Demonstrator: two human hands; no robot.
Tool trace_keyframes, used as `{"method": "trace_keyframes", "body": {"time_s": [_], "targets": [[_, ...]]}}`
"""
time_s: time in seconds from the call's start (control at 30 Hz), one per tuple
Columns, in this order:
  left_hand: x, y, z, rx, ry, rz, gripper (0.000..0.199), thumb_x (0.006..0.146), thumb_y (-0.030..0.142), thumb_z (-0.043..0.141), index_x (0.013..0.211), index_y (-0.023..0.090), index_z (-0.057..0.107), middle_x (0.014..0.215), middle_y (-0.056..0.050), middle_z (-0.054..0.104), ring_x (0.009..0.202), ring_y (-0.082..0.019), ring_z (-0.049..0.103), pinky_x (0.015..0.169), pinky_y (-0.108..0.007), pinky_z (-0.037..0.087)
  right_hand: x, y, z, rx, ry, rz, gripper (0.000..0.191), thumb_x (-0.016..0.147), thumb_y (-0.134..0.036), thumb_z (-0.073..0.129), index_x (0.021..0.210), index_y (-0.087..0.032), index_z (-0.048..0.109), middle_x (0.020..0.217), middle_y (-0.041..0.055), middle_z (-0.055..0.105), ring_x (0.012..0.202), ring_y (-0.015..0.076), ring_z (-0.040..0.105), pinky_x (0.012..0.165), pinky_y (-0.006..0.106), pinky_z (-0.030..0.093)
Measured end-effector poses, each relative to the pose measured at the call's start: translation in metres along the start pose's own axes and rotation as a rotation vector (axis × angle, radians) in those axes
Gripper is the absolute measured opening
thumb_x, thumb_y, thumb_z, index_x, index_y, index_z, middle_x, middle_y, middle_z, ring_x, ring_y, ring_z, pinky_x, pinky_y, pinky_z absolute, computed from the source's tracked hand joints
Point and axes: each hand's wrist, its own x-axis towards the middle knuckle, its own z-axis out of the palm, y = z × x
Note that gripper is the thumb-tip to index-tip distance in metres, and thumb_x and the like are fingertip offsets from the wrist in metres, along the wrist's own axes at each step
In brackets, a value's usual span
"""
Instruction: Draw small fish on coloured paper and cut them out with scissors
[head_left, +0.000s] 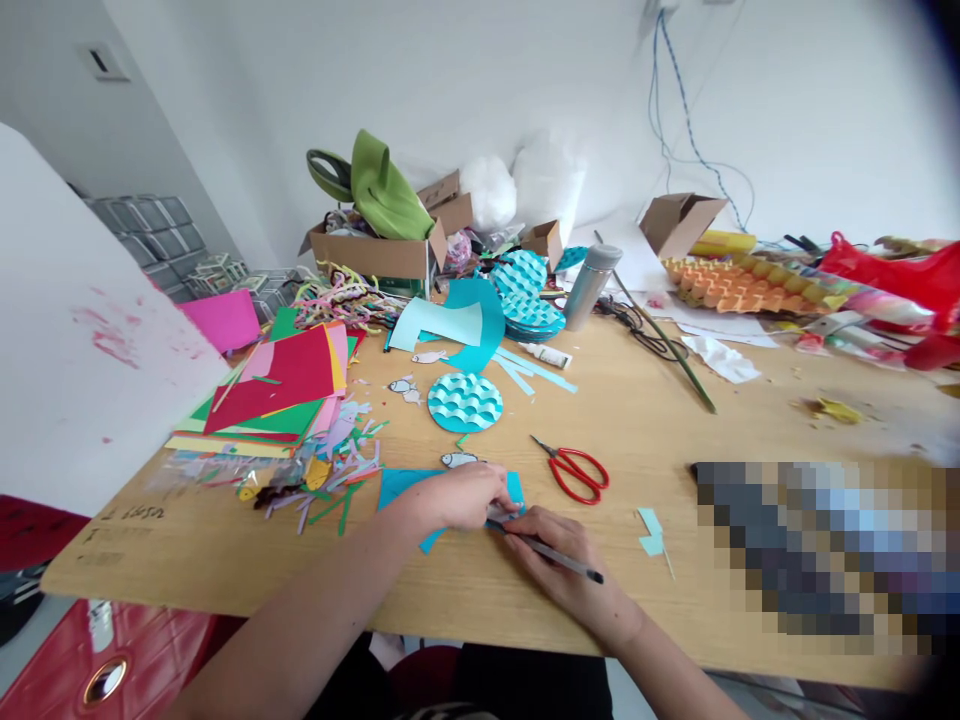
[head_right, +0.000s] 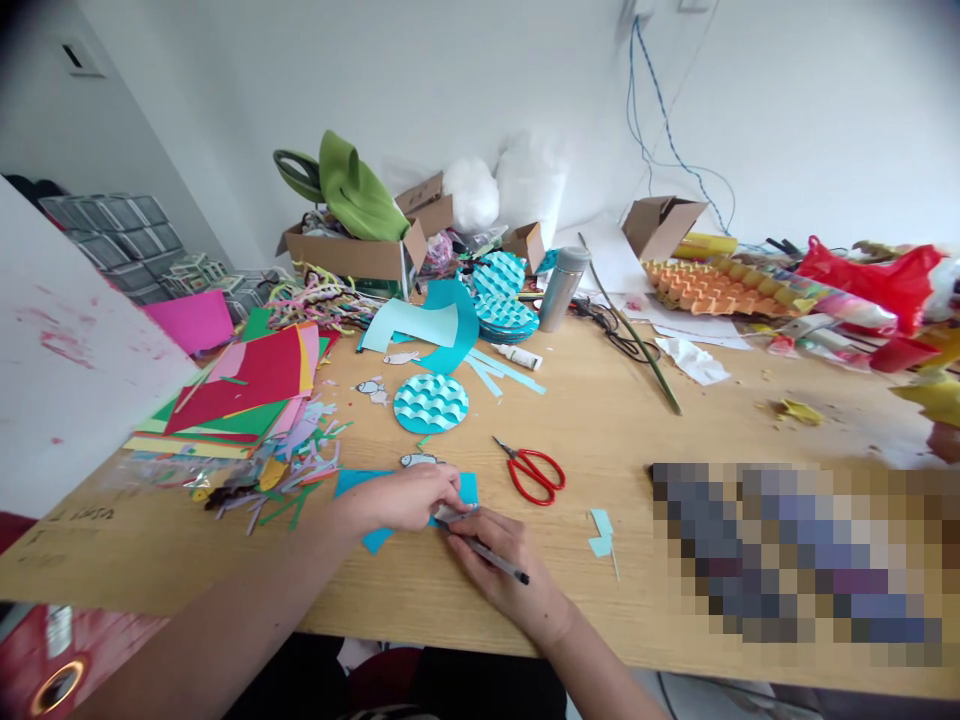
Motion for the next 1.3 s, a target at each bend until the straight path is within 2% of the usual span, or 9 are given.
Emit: {"method": "trace_keyframes", "body": {"time_s": [0.23, 0.5, 0.63, 0.77, 1.07, 1.3], "targets": [[-0.0019, 0.0028, -0.0001, -0.002, 0.020, 0.006, 0.029, 0.081, 0.003, 0.057, 0.100, 0.018, 0.073, 0.091, -0.005, 0.061, 0.080, -0.016, 0.057, 0.068, -0.024, 0.041, 0.0021, -0.0004, -0.0004, -0.012, -0.031, 0.005, 0.014, 0.093, -0.015, 0.056, 0.099, -0.022, 0.066, 0.090, 0.0050, 0.073, 0.078, 0.0156, 0.070, 0.071, 0.025, 0.055], [-0.0027, 0.0041, 0.0012, 0.002, 0.034, 0.001, 0.036, 0.082, 0.003, 0.055, 0.109, 0.020, 0.071, 0.095, -0.006, 0.062, 0.089, -0.019, 0.058, 0.073, -0.025, 0.042, 0.0021, -0.0047, -0.0009, -0.064, -0.020, 0.048, 0.014, 0.094, -0.018, 0.052, 0.087, -0.020, 0.064, 0.071, 0.0017, 0.065, 0.059, 0.0120, 0.059, 0.057, 0.023, 0.047], [-0.0036, 0.0051, 0.0015, -0.005, 0.041, -0.001, 0.035, 0.083, 0.003, 0.054, 0.108, 0.021, 0.071, 0.096, -0.006, 0.062, 0.089, -0.020, 0.058, 0.074, -0.026, 0.043, 0.0023, -0.0068, -0.0020, -0.080, -0.013, 0.060, 0.016, 0.094, -0.019, 0.052, 0.082, -0.020, 0.063, 0.067, 0.0007, 0.062, 0.056, 0.0117, 0.056, 0.054, 0.023, 0.045], [-0.0043, 0.0052, 0.0011, -0.016, 0.039, 0.003, 0.036, 0.080, 0.001, 0.056, 0.105, 0.020, 0.072, 0.094, -0.005, 0.062, 0.085, -0.018, 0.057, 0.071, -0.025, 0.042, 0.0024, -0.0067, -0.0030, -0.069, -0.021, 0.075, 0.015, 0.094, -0.021, 0.051, 0.086, -0.020, 0.064, 0.072, 0.0024, 0.067, 0.059, 0.0130, 0.060, 0.057, 0.024, 0.048], [-0.0043, 0.0048, 0.0001, -0.033, 0.038, 0.009, 0.033, 0.079, -0.001, 0.055, 0.100, 0.019, 0.071, 0.091, -0.004, 0.061, 0.083, -0.017, 0.057, 0.068, -0.024, 0.040, 0.0006, -0.0004, -0.0002, -0.022, -0.056, 0.046, 0.015, 0.095, -0.020, 0.052, 0.098, -0.022, 0.066, 0.092, 0.0070, 0.073, 0.081, 0.0176, 0.070, 0.074, 0.028, 0.056], [-0.0053, 0.0058, -0.0003, -0.035, 0.039, 0.014, 0.035, 0.080, -0.001, 0.054, 0.103, 0.019, 0.071, 0.094, -0.005, 0.062, 0.088, -0.018, 0.057, 0.072, -0.025, 0.040, 0.0009, -0.0017, -0.0006, -0.056, -0.054, 0.032, 0.014, 0.095, -0.020, 0.050, 0.092, -0.020, 0.064, 0.081, 0.0047, 0.069, 0.068, 0.0145, 0.065, 0.063, 0.025, 0.051]]}}
